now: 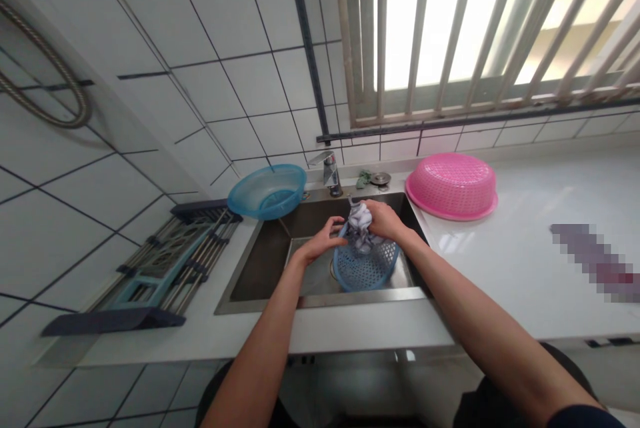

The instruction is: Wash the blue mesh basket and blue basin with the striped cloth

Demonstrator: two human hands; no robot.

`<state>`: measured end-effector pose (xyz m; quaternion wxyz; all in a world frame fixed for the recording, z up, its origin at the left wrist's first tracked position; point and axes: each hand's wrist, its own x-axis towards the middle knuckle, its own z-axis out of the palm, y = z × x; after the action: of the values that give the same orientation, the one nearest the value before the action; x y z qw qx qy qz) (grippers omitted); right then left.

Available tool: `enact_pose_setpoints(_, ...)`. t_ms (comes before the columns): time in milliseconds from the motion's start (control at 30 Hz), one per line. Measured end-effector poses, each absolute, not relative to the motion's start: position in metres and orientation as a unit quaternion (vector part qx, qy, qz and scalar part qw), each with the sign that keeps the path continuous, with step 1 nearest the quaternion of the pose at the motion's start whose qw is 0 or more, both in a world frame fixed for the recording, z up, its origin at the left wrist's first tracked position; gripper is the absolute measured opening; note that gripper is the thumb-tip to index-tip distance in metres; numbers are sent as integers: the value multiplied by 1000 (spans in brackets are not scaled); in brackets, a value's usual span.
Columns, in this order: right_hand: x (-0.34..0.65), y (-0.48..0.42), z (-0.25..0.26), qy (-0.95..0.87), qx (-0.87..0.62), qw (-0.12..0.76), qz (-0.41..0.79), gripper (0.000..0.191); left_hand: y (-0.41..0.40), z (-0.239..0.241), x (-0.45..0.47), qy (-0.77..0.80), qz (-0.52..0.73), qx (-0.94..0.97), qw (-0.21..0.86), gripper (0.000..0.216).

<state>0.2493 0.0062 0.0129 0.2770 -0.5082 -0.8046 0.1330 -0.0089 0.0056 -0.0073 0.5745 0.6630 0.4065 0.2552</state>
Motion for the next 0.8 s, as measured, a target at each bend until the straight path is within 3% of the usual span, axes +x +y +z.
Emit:
enact_pose_setpoints(133, 230, -8, 26, -844, -454, 269, 95, 42, 11, -11, -3, 401, 293, 684, 534, 112)
enact_pose_setpoints(333, 233, -6, 27, -825, -472, 292, 103, 51, 19, -16, 4, 424, 334, 695, 476, 87)
enact_pose_setpoints(633, 266, 7, 24, -707, -638, 274, 131, 39, 9, -3, -7, 473, 322, 676, 464, 89)
enact_pose_setpoints(800, 264, 4, 31, -731, -618, 269, 103, 26, 16, -11, -10, 476, 304, 688, 456, 92)
